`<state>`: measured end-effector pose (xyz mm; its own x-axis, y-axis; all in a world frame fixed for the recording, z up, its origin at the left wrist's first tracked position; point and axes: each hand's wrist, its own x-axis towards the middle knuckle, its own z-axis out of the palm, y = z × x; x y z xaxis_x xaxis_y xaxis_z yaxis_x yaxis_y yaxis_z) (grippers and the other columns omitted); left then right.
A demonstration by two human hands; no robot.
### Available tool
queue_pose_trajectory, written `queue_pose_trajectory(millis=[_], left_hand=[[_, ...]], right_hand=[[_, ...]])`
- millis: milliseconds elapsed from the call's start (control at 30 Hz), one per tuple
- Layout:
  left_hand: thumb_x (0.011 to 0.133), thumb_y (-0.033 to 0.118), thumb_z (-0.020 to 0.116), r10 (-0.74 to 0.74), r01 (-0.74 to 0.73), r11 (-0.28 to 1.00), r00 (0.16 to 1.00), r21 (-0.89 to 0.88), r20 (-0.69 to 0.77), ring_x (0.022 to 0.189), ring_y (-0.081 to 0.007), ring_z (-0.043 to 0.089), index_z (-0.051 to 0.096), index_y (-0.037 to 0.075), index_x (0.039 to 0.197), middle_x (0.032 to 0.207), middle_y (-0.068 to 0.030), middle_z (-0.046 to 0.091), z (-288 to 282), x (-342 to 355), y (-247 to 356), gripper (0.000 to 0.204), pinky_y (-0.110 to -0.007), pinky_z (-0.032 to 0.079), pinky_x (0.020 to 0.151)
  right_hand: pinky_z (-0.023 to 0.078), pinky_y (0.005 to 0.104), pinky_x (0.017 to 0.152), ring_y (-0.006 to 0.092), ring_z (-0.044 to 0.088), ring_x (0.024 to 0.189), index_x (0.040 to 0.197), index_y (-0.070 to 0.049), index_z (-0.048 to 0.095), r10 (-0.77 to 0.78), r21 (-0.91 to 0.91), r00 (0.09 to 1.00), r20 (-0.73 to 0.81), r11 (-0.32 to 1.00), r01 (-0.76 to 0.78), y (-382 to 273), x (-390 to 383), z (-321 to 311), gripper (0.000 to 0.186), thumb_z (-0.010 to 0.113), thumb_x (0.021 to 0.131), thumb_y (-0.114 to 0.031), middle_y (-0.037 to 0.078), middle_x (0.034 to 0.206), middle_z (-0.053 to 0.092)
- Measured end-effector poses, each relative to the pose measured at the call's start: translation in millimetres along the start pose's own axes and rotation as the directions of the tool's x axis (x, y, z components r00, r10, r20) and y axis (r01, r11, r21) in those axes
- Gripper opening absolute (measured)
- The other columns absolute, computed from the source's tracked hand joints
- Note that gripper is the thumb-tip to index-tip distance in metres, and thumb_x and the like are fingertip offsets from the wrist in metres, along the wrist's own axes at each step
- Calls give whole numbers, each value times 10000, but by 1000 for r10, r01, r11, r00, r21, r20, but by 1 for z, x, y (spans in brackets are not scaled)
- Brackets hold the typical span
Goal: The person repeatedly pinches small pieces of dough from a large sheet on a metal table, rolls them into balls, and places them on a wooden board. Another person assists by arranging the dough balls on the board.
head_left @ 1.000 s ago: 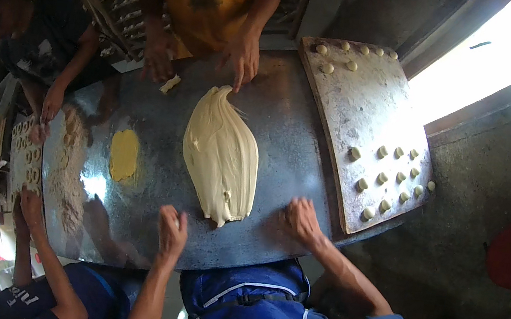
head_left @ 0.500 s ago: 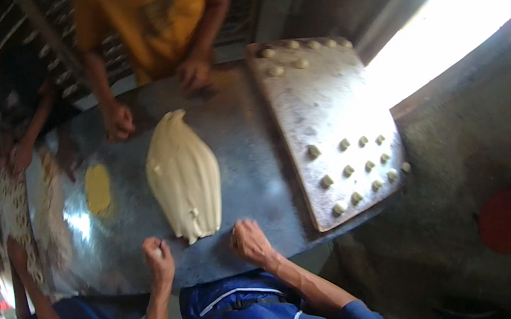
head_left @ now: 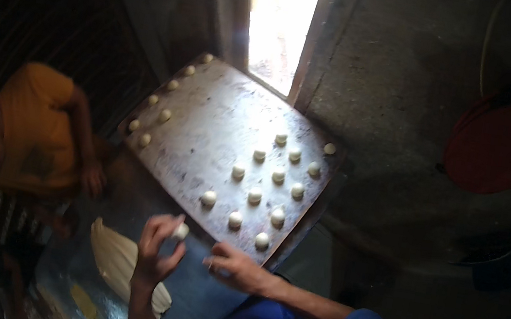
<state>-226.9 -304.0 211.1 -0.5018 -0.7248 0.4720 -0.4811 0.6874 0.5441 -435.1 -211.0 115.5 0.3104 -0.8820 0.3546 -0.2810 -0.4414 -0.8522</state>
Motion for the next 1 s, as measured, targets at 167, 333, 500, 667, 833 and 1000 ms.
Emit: queue_pose_trajectory(millis=[167, 333, 500, 667, 833, 1000], left_hand=[[773, -89, 722, 167, -195, 909, 980, -367, -108, 1016, -238, 676, 451, 68, 1482, 1101, -125, 661, 180, 233, -4, 776, -365, 573, 885], [746, -7, 771, 158, -110, 974, 957, -199, 242, 987, -386, 670, 264, 85, 1564, 993, -184, 681, 322, 289, -80, 967, -504, 534, 846], [682, 157, 760, 65, -63, 998, 977, -18, 204, 1339, -368, 509, 251, 38, 1597, 1422, -213, 542, 255, 237, -25, 1053, -462, 363, 1084], [846, 44, 657, -489, 444, 829, 870, -340, -57, 1134, -265, 598, 520, -2, 1317, 1243, -149, 633, 156, 25, 36, 492, -375, 463, 1004], [851, -54, 625, -834, 776, 544, 457, -320, -309, 901, -182, 615, 543, 20, 1056, 978, -87, 586, 81, -218, 90, 233, -315, 516, 825], [1011, 78, 610, -980, 791, 154, 46, -592, -193, 860, -189, 693, 619, -8, 1059, 945, -77, 686, 49, -316, 104, 98, -315, 566, 780]], right_hand=[[538, 372, 936, 186, 685, 1022, 1472, -57, 461, -43, -173, 687, -725, 978, -121, -16, 80, -212, 725, 825, 845, -52, 137, 1116, 720], [544, 398, 942, 312, 689, 1076, 1661, -75, 49, -197, -404, 695, -691, 903, -146, 77, 93, -273, 1122, 816, 841, -84, 202, 1309, 655], [408, 455, 1093, 333, 573, 1288, 1647, -56, 178, -53, -624, 786, -617, 642, -446, 99, 48, -246, 1035, 809, 830, -137, 187, 1396, 610], [510, 421, 934, 329, 594, 1127, 1353, 10, 566, 152, -183, 822, -548, 938, -295, 17, 20, -111, 588, 698, 782, 57, 161, 1103, 670], [498, 444, 931, 378, 575, 1126, 1282, 5, 601, 70, -121, 974, 216, 992, -45, -4, -1, 73, 501, 705, 792, -22, 207, 1189, 606], [504, 447, 883, 359, 575, 991, 1193, -26, 638, -158, -94, 865, 477, 969, 229, -1, 27, 188, 429, 684, 770, -86, 161, 1022, 591]])
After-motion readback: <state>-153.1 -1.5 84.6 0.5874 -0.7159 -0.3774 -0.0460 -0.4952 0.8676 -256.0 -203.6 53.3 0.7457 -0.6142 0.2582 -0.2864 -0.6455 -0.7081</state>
